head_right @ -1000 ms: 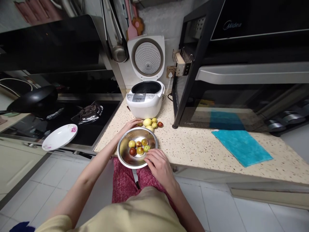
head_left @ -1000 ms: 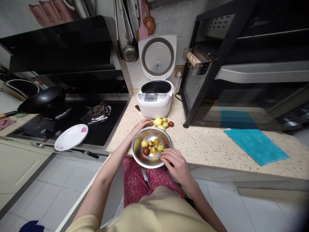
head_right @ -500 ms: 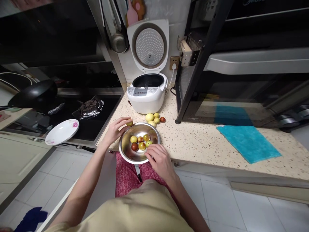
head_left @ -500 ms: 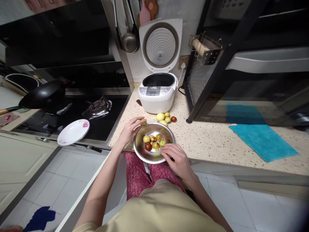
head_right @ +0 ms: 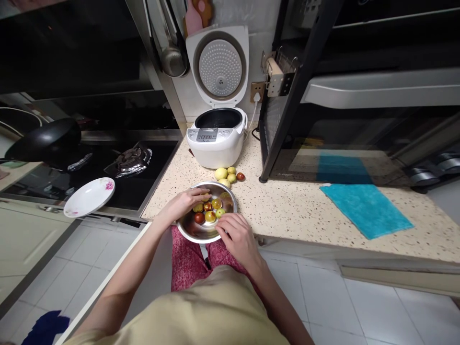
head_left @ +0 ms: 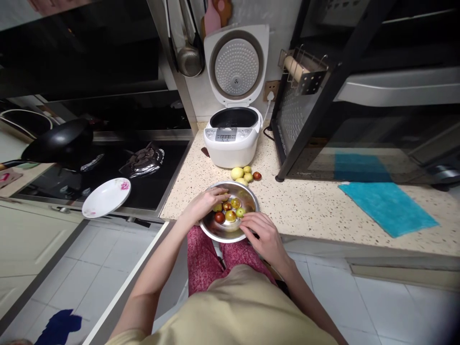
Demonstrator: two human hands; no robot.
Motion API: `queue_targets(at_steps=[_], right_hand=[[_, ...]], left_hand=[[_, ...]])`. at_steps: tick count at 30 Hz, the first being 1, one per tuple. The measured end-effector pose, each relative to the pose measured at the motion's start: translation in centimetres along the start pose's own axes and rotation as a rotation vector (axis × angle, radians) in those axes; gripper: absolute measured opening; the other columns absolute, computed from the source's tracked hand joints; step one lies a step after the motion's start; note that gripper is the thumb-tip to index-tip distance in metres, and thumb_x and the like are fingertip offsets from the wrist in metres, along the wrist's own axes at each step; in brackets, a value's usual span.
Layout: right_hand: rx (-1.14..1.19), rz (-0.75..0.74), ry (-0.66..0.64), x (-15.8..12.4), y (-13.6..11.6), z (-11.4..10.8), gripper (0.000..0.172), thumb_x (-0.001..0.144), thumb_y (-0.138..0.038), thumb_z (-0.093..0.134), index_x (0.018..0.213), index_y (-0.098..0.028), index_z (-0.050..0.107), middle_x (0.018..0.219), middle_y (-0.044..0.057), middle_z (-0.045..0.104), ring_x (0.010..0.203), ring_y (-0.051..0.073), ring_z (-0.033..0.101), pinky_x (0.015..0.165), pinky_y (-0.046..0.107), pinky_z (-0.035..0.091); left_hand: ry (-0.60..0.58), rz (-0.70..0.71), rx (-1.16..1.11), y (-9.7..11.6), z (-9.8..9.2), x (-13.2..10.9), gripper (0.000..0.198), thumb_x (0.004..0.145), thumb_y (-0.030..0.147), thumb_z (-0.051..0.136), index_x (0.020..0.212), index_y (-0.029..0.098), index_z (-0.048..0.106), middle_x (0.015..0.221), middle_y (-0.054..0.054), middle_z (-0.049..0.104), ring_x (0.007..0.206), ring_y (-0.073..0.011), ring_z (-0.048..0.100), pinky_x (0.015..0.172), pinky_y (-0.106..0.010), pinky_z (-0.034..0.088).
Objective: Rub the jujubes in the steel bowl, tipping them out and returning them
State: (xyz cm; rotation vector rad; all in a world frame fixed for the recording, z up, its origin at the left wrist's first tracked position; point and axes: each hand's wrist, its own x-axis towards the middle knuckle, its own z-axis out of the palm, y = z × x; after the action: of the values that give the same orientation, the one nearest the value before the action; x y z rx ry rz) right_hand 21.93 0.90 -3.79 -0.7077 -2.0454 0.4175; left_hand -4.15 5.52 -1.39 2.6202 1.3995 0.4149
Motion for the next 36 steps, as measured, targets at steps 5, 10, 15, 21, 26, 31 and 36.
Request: queue_targets(at_steps=[5,10,15,21,26,31,36], right_hand=[[0.001,0.027,-0.004,0.0,-0.1,0.0,0.014,0.101,-0.017,0.06,0.095,-0.022,0.072,0.097,0.006,0.077,0.098,0.023,0.071,0.088,0.041,0.058],[0.001,0.031,0.001,0.0,0.0,0.0,0.015,0.102,-0.018,0.06,0.095,-0.022,0.073,0.098,0.007,0.078,0.098,0.023,0.072,0.088,0.043,0.059],[-0.02,0.013,0.015,0.2,0.2,-0.2,0.013,0.101,-0.016,0.061,0.095,-0.021,0.071,0.098,0.006,0.078,0.098,0.023,0.072,0.088,0.042,0.058],[-0.076,0.033,0.057,0.6,1.8,-0.7,0.013,0.101,-0.018,0.06,0.098,-0.022,0.072,0.099,0.006,0.078,0.1,0.024,0.072,0.091,0.045,0.058],[-0.158,0.138,0.085,1.2,4.3,-1.3,0.018,0.104,-0.022,0.055,0.108,-0.022,0.072,0.109,0.01,0.077,0.107,0.027,0.071,0.096,0.049,0.058],[-0.237,0.236,0.034,2.5,6.7,-1.5,0.033,0.106,-0.026,0.044,0.128,-0.021,0.067,0.127,0.015,0.071,0.121,0.03,0.066,0.105,0.053,0.055],[-0.358,0.267,-0.025,3.9,9.1,-1.0,0.046,0.104,-0.023,0.042,0.148,-0.018,0.054,0.145,0.017,0.062,0.135,0.031,0.058,0.113,0.054,0.05]], left_hand=[[0.003,0.014,0.001,0.1,0.2,0.2,0.04,0.099,0.006,0.054,0.131,0.022,0.07,0.142,-0.011,0.067,0.128,-0.0254,0.067,0.105,-0.044,0.059],[-0.001,0.03,-0.01,-0.3,0.8,-0.1,0.037,0.098,0.007,0.055,0.126,0.021,0.074,0.138,-0.011,0.07,0.126,-0.0255,0.068,0.105,-0.043,0.06],[0.035,0.001,-0.04,-0.1,0.6,-0.8,0.036,0.103,0.011,0.05,0.128,0.022,0.073,0.137,-0.008,0.071,0.127,-0.0234,0.068,0.106,-0.04,0.06],[0.224,-0.064,-0.097,2.0,-0.5,-3.2,0.035,0.105,0.034,0.056,0.136,0.023,0.068,0.14,-0.009,0.069,0.128,-0.0251,0.068,0.111,-0.046,0.057],[0.356,-0.146,-0.147,4.4,0.1,-5.9,0.039,0.104,0.036,0.059,0.141,0.026,0.064,0.147,-0.009,0.064,0.143,-0.0294,0.055,0.123,-0.063,0.039],[0.379,-0.249,-0.217,6.1,1.4,-7.1,0.043,0.105,0.034,0.056,0.148,0.032,0.057,0.16,-0.007,0.051,0.152,-0.0284,0.043,0.125,-0.061,0.036],[0.388,-0.236,-0.175,6.9,2.7,-7.3,0.05,0.108,0.028,0.048,0.157,0.034,0.044,0.166,-0.007,0.042,0.155,-0.0278,0.038,0.129,-0.064,0.025]])
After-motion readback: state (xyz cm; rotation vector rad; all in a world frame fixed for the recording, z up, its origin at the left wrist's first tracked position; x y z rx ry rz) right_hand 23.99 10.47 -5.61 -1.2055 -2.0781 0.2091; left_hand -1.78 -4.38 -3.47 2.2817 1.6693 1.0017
